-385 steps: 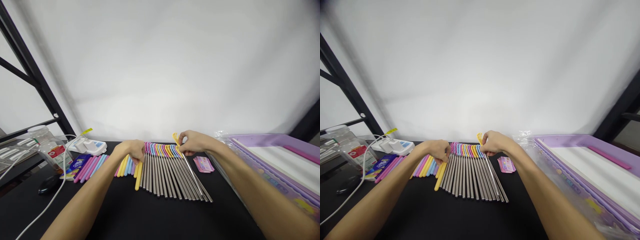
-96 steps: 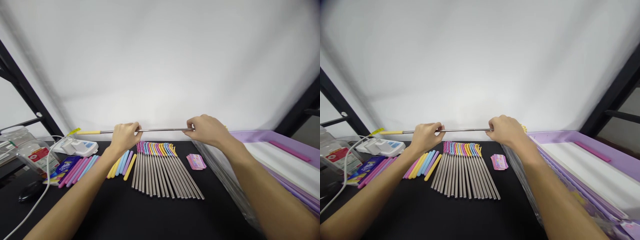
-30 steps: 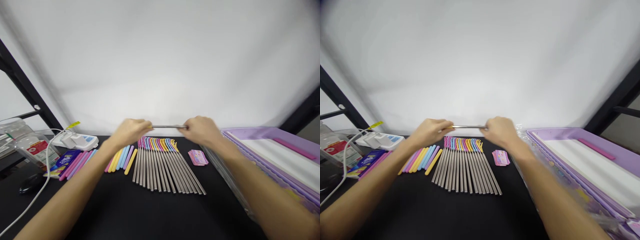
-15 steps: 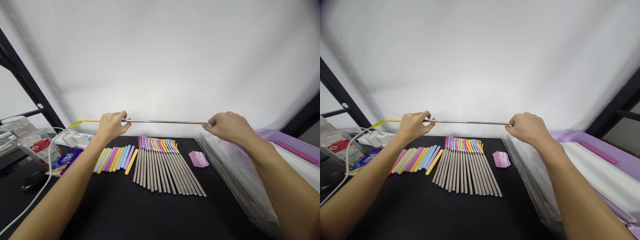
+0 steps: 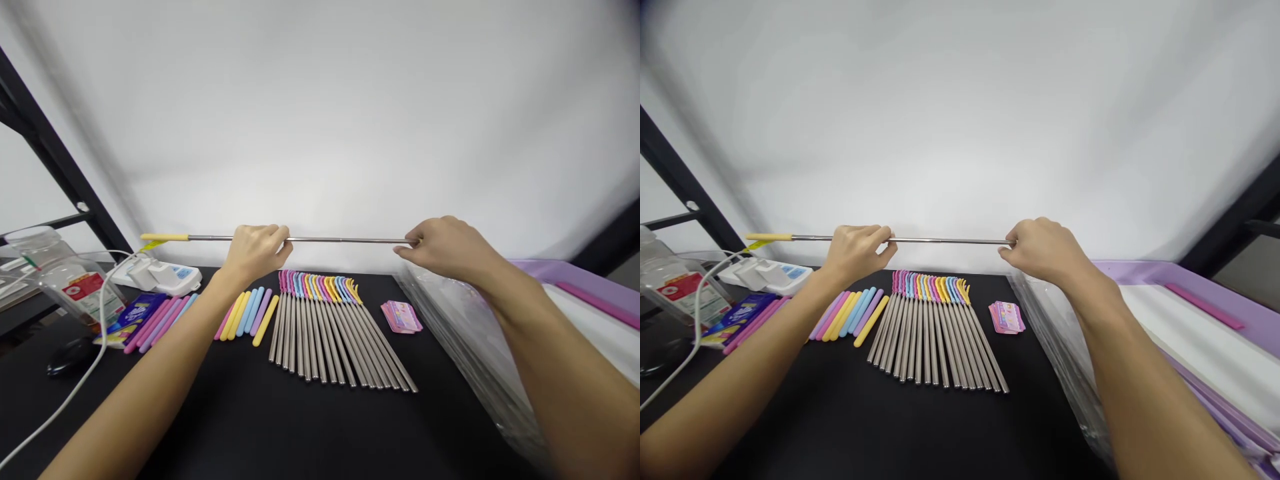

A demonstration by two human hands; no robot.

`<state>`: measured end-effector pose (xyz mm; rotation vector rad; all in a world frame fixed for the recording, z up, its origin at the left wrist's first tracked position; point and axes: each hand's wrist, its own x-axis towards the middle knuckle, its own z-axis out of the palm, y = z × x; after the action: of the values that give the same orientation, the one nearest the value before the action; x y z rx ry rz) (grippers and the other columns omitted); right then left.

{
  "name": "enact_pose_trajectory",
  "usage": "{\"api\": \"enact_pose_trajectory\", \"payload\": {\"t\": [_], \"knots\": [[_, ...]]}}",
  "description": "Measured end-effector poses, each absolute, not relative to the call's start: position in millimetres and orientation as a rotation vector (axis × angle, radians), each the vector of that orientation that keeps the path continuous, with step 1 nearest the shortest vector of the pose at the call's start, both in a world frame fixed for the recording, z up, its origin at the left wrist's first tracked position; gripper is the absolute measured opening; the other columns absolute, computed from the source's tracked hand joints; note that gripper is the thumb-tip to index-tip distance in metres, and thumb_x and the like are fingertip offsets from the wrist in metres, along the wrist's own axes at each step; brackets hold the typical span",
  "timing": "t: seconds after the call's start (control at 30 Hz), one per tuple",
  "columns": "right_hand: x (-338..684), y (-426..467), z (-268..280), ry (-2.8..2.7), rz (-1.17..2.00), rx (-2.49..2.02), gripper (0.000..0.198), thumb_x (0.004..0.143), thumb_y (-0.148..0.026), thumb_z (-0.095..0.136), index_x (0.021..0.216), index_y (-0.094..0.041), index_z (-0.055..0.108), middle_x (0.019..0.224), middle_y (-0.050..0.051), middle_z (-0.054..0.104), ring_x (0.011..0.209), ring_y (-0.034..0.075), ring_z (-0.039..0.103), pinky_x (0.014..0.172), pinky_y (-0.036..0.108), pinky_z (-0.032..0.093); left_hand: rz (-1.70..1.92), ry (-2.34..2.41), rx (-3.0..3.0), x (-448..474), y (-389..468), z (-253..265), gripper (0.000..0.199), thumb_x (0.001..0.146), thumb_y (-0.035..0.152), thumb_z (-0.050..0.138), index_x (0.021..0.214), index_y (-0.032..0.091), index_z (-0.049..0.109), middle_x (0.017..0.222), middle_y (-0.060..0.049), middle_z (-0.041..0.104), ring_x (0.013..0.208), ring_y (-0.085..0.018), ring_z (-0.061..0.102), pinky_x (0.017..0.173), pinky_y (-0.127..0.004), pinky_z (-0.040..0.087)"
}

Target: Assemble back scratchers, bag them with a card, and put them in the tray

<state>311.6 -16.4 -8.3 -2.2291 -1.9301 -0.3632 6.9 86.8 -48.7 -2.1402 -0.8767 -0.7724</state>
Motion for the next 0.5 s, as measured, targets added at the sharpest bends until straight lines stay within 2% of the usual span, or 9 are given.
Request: {"api": "enact_pose_trajectory", "payload": {"t": [0.27, 0.5], "knots": [[319, -21, -8, -1.898, -0.420, -2.224, 0.035, 0.076, -0.037, 0.055, 0.046, -0.022, 0.043, 0.045, 0.001, 0.044, 0.050, 0.017, 0.042, 0.053, 0.030, 0.023, -0.855, -0.946, -2.127, 15, 82, -50, 0.020, 0.084, 0.025, 0.048, 0.076, 0.018, 0.064, 0.064, -0.004, 0.067, 0.057, -0.019, 0.062, 0.051, -0.029, 0.020], [317, -21, -9, -1.958, -0.437, -2.197, 0.033, 0.071, -0.032, 0.054, 0.044, -0.024, 0.036, 0.045, -0.002, 0.035, 0.048, 0.015, 0.032, 0.052, 0.029, 0.020, -0.808, -0.954, -2.173, 13, 82, -55, 0.021, 0.084, 0.025, 0.047, 0.073, 0.018, 0.063, 0.064, -0.004, 0.068, 0.057, -0.020, 0.062, 0.051, -0.029, 0.021]]}}
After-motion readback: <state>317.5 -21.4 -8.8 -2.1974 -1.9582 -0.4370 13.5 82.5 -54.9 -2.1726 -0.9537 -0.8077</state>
